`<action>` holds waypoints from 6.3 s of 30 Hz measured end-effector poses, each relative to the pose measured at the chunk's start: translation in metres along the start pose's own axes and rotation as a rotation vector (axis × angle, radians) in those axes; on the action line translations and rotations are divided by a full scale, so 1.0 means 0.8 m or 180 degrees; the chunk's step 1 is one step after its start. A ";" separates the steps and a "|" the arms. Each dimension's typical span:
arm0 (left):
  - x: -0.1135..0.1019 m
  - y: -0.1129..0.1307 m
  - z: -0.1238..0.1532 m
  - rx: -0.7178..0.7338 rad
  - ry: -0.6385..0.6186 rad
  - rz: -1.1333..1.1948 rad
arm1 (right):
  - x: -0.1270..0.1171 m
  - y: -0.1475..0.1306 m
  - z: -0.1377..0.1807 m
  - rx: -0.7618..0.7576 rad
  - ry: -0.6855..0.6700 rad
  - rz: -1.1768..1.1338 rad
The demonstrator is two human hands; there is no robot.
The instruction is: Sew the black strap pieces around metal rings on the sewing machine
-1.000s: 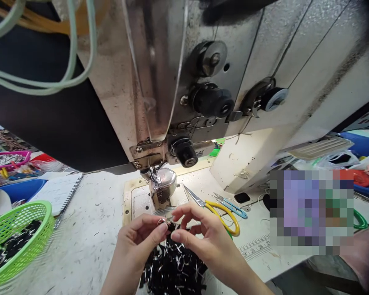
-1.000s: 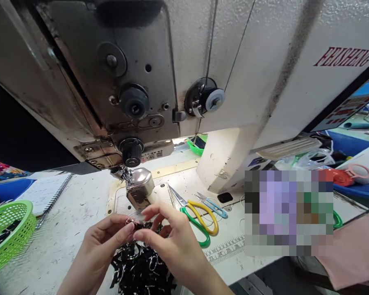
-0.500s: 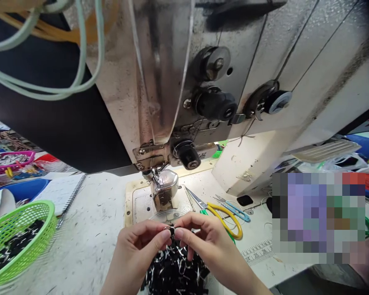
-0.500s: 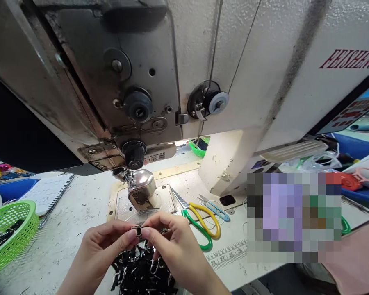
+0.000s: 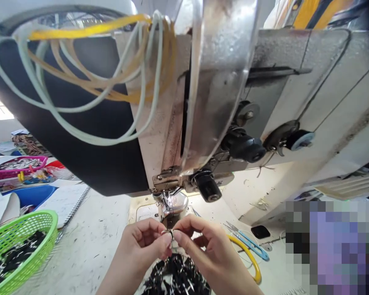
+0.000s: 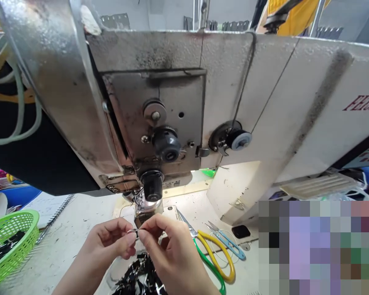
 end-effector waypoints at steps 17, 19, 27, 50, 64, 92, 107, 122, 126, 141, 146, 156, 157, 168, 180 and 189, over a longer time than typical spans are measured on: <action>-0.002 0.002 -0.057 -0.0284 0.0802 0.1418 | -0.025 0.009 -0.025 -0.1527 0.0420 0.2047; -0.003 0.002 -0.059 -0.0274 0.0819 0.1494 | -0.025 0.010 -0.025 -0.1532 0.0464 0.2131; -0.006 -0.002 -0.062 -0.0263 0.0600 0.1518 | -0.021 0.007 -0.024 -0.1681 0.0686 0.2497; -0.018 0.025 -0.073 -0.0074 -0.0229 0.0747 | -0.009 0.046 0.035 -0.0266 -0.0902 0.1925; -0.033 -0.016 0.012 -0.0338 -0.0414 -0.0729 | -0.017 0.050 0.050 -0.0679 -0.0528 0.1364; 0.002 -0.037 0.045 0.0036 0.0213 -0.0511 | -0.003 0.031 0.052 0.0990 -0.0346 -0.0888; -0.011 -0.030 0.043 -0.0183 -0.0043 -0.0409 | 0.003 0.020 0.035 0.0906 -0.0432 -0.1165; 0.009 0.006 -0.040 -0.0285 0.0625 0.1053 | -0.021 0.002 -0.028 -0.1296 0.0690 0.1353; 0.010 0.010 -0.047 -0.0292 0.0860 0.1081 | -0.025 0.011 -0.026 -0.1457 0.0615 0.1610; 0.006 0.001 -0.051 -0.0104 0.0923 0.1196 | -0.027 0.006 -0.030 -0.1584 0.0602 0.2313; 0.004 0.001 -0.056 -0.0039 0.0726 0.1153 | -0.026 0.014 -0.032 -0.1542 0.0637 0.2208; -0.010 0.017 -0.072 -0.0178 0.0190 0.0900 | -0.039 0.018 0.007 -0.1091 0.0667 0.1167; -0.011 0.015 -0.069 -0.0190 0.0187 0.0913 | -0.036 0.022 0.014 -0.0816 0.0181 0.1198; -0.037 -0.025 0.010 -0.0323 -0.0214 -0.0478 | 0.020 0.069 0.039 0.0064 -0.0860 0.2367; -0.005 -0.041 0.041 0.0120 -0.0625 -0.1399 | -0.014 0.057 0.045 0.0822 -0.0536 -0.0601; -0.002 -0.051 0.042 0.0090 -0.0190 -0.1053 | -0.002 0.054 0.047 0.0906 -0.0271 -0.0702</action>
Point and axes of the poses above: each hand's wrist, its own z-axis away from the middle knuckle, its own x-axis out of the palm, y = z × x, the point moved 1 cm from there along -z, towards the middle knuckle, and after that the axes turned 5 degrees about z, right-handed, at the moved point
